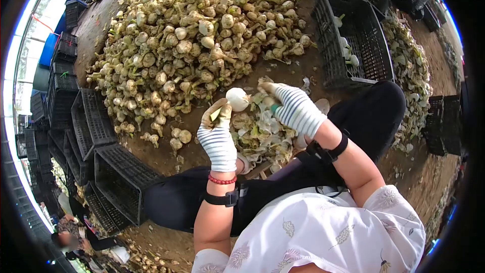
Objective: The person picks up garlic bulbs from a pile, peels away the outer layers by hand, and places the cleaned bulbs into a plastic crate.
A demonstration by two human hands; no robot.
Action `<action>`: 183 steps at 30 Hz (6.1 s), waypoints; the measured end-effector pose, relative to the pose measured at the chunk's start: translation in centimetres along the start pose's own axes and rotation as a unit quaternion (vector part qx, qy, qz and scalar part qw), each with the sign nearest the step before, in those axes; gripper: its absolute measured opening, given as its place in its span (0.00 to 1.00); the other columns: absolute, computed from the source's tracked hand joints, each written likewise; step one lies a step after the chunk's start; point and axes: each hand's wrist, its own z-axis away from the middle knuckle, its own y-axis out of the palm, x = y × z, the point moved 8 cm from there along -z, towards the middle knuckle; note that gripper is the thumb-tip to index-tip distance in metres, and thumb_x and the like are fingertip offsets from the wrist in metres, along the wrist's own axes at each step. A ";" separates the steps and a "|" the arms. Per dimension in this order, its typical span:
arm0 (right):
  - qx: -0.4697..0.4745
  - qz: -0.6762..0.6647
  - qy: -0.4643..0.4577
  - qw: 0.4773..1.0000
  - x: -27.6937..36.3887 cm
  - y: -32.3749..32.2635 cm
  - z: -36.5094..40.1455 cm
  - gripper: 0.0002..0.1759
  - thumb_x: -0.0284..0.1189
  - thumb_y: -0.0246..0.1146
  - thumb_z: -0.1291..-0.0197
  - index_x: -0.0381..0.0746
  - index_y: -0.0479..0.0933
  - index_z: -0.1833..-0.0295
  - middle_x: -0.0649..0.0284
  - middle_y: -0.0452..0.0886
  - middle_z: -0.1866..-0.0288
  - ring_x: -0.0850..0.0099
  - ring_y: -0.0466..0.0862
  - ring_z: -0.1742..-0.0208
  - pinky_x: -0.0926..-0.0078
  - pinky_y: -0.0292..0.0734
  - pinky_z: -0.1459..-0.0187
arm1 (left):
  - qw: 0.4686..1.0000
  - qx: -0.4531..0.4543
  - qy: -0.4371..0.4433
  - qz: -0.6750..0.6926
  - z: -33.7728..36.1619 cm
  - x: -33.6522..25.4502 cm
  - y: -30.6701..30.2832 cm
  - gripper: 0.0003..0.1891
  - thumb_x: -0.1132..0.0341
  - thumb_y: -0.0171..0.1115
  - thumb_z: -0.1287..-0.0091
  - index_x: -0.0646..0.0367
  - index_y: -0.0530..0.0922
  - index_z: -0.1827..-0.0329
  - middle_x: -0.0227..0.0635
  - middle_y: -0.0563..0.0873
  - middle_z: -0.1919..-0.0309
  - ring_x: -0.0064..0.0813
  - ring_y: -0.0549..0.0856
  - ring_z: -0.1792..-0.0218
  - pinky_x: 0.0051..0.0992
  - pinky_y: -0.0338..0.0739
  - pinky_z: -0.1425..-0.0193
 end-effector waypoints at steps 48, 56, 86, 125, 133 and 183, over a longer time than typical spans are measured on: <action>-0.260 -0.621 0.092 0.733 -16.3 -10.6 -3.0 0.17 0.39 0.58 0.26 0.42 0.73 0.40 0.64 0.83 0.49 0.69 0.85 0.55 0.70 0.85 0.56 | 0.993 0.110 -0.042 -0.028 -2.2 1.4 6.5 0.21 0.68 0.67 0.30 0.60 0.75 0.35 0.31 0.82 0.46 0.21 0.80 0.45 0.23 0.75 0.34; -0.087 0.069 0.266 0.958 -32.4 -1.8 -13.5 0.15 0.23 0.60 0.35 0.34 0.79 0.43 0.51 0.83 0.43 0.54 0.83 0.43 0.62 0.78 0.43 | 0.988 0.059 -0.136 -0.046 -4.4 7.8 3.7 0.18 0.65 0.65 0.27 0.60 0.78 0.37 0.34 0.84 0.44 0.25 0.83 0.44 0.26 0.79 0.40; 0.000 -0.660 0.150 0.736 -2.5 -1.3 -5.3 0.05 0.27 0.66 0.36 0.42 0.81 0.55 0.71 0.85 0.60 0.81 0.81 0.61 0.77 0.78 0.65 | 0.885 0.067 0.343 -0.306 0.6 -3.5 1.2 0.41 0.78 0.80 0.55 0.57 0.68 0.36 0.46 0.77 0.43 0.46 0.78 0.42 0.38 0.75 0.36; 0.137 -0.315 0.119 0.932 3.2 3.2 -2.1 0.17 0.34 0.59 0.26 0.32 0.78 0.41 0.70 0.81 0.62 0.81 0.74 0.62 0.78 0.74 0.59 | 0.898 0.077 0.335 -0.276 1.5 -2.3 1.4 0.39 0.73 0.81 0.53 0.57 0.66 0.39 0.40 0.74 0.44 0.34 0.78 0.46 0.33 0.76 0.38; 0.099 -0.316 0.097 0.939 0.5 3.5 -2.3 0.14 0.30 0.61 0.30 0.31 0.82 0.46 0.72 0.82 0.66 0.83 0.75 0.65 0.81 0.74 0.61 | 0.977 0.160 -0.095 0.106 -0.2 1.2 0.9 0.27 0.64 0.74 0.39 0.59 0.71 0.40 0.38 0.81 0.47 0.29 0.82 0.48 0.30 0.78 0.38; 0.097 -0.011 0.056 0.994 -3.8 0.2 -2.1 0.31 0.22 0.64 0.41 0.36 0.69 0.30 0.48 0.82 0.44 0.55 0.84 0.47 0.63 0.78 0.45 | 0.956 0.103 0.169 -0.215 0.1 -3.0 1.1 0.05 0.81 0.66 0.39 0.61 0.84 0.66 0.30 0.85 0.57 0.23 0.83 0.55 0.23 0.77 0.49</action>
